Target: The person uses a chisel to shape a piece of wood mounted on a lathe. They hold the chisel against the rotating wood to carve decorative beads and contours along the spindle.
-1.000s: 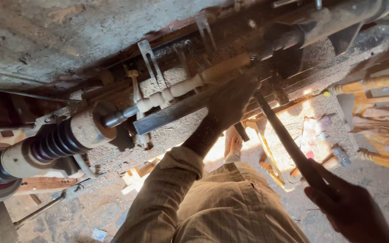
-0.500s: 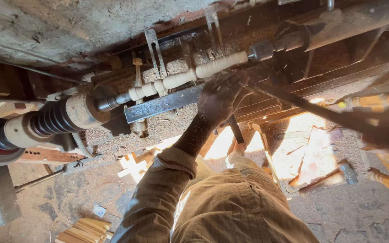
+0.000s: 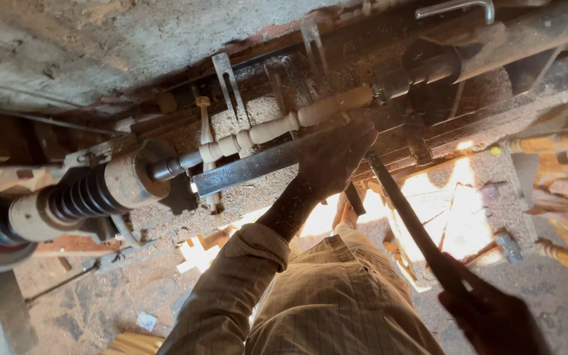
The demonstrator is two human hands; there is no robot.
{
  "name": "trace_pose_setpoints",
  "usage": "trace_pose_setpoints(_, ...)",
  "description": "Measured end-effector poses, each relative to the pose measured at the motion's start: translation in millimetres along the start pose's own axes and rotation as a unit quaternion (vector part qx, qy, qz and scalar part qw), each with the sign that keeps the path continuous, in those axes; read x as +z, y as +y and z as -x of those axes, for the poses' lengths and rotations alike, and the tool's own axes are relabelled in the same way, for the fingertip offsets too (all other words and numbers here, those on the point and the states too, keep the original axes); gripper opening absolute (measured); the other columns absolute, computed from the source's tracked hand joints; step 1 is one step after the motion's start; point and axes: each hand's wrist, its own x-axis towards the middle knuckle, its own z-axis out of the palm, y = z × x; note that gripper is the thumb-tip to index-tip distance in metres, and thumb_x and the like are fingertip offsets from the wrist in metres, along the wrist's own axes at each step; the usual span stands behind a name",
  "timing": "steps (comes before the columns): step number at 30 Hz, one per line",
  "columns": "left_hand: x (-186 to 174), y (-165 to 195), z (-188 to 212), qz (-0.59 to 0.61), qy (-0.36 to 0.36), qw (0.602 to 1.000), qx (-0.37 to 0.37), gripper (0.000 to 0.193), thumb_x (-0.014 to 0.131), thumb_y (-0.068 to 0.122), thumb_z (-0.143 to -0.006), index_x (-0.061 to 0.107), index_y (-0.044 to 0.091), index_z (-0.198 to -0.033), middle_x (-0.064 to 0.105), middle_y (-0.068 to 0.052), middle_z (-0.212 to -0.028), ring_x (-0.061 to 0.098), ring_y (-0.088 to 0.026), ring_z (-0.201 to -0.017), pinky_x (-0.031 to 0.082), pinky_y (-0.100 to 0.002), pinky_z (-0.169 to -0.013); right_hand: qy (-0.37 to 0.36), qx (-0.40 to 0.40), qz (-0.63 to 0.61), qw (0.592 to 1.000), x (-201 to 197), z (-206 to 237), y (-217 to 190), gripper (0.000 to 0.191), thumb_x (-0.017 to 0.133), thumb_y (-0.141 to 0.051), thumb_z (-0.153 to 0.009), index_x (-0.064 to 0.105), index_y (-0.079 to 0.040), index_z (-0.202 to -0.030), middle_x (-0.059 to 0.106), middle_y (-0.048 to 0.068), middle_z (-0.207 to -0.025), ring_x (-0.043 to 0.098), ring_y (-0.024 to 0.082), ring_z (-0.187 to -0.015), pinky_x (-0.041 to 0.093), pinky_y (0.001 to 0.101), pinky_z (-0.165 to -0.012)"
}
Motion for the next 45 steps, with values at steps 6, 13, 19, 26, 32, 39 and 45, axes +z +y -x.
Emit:
trace_pose_setpoints(6, 15.2, -8.8, 15.1, 0.090, 0.005, 0.996, 0.006, 0.037, 0.066, 0.005, -0.101, 0.063, 0.004, -0.138, 0.062, -0.015, -0.144, 0.058, -0.028, -0.138, 0.051, -0.045, -0.118, 0.089, 0.019, -0.052, 0.994, 72.8, 51.7, -39.5, 0.067, 0.081, -0.032, -0.083, 0.058, -0.030, -0.147, 0.079, 0.007, -0.079, 0.071, 0.015, -0.064, 0.059, 0.0323, -0.068)
trace_pose_setpoints(13, 34.9, -12.2, 22.4, 0.070, -0.027, 0.997, 0.002, 0.036, 0.059, -0.001, -0.102, 0.063, 0.003, -0.138, 0.063, -0.016, -0.144, 0.058, -0.028, -0.139, 0.050, -0.044, -0.118, 0.136, 0.018, -0.042, 0.990, 124.2, 82.1, -83.1, 0.071, 0.078, -0.040, -0.086, 0.053, -0.029, -0.151, 0.077, 0.011, -0.077, 0.076, 0.015, -0.067, 0.059, 0.0318, -0.067)
trace_pose_setpoints(19, 38.9, -10.7, 17.9, 0.112, -0.057, 0.992, -0.031, 0.035, 0.056, -0.003, -0.104, 0.062, 0.005, -0.137, 0.063, -0.014, -0.146, 0.058, -0.026, -0.139, 0.050, -0.042, -0.115, 0.155, -0.029, -0.088, 0.983, 144.2, 100.3, -100.2, 0.067, 0.072, -0.037, -0.090, 0.049, -0.026, -0.152, 0.074, 0.011, -0.067, 0.070, 0.015, -0.059, 0.056, 0.0333, -0.059)
trace_pose_setpoints(26, 12.6, -8.2, 7.2, 0.099, -0.084, 0.992, 0.010, 0.045, 0.060, -0.001, -0.096, 0.060, 0.007, -0.140, 0.059, -0.010, -0.149, 0.051, -0.026, -0.144, 0.045, -0.043, -0.121, 0.156, -0.058, -0.107, 0.980, 143.4, 108.6, -107.6, 0.066, 0.069, -0.032, -0.091, 0.047, -0.026, -0.153, 0.070, 0.010, -0.063, 0.065, 0.015, -0.058, 0.054, 0.0338, -0.058)
trace_pose_setpoints(32, 6.5, -4.4, 3.0, 0.117, -0.085, 0.989, -0.001, 0.044, 0.062, 0.000, -0.098, 0.059, 0.008, -0.141, 0.059, -0.009, -0.149, 0.051, -0.025, -0.145, 0.045, -0.043, -0.121, 0.124, -0.019, -0.044, 0.991, 130.8, 98.2, -101.9, 0.073, 0.069, -0.034, -0.091, 0.043, -0.030, -0.160, 0.073, 0.012, -0.066, 0.069, 0.019, -0.064, 0.058, 0.0366, -0.063)
trace_pose_setpoints(39, 12.3, -3.7, 0.7, 0.108, -0.057, 0.992, -0.006, 0.039, 0.062, 0.000, -0.099, 0.066, 0.011, -0.136, 0.065, -0.009, -0.143, 0.059, -0.023, -0.137, 0.050, -0.041, -0.118, 0.143, -0.156, -0.029, 0.977, 105.2, 69.1, -58.5, 0.071, 0.072, -0.033, -0.087, 0.050, -0.022, -0.153, 0.078, 0.006, -0.087, 0.071, 0.017, -0.072, 0.057, 0.0389, -0.068)
trace_pose_setpoints(45, 23.8, -1.8, 0.3, 0.085, 0.000, 0.996, -0.006, 0.035, 0.073, 0.005, -0.101, 0.068, 0.015, -0.133, 0.068, -0.004, -0.136, 0.063, -0.019, -0.133, 0.057, -0.038, -0.113, 0.021, 0.004, 0.046, 0.999, 13.1, 25.5, -2.7, 0.075, 0.077, -0.040, -0.090, 0.054, -0.033, -0.162, 0.062, 0.008, -0.059, 0.049, 0.015, -0.049, 0.051, 0.0355, -0.048)
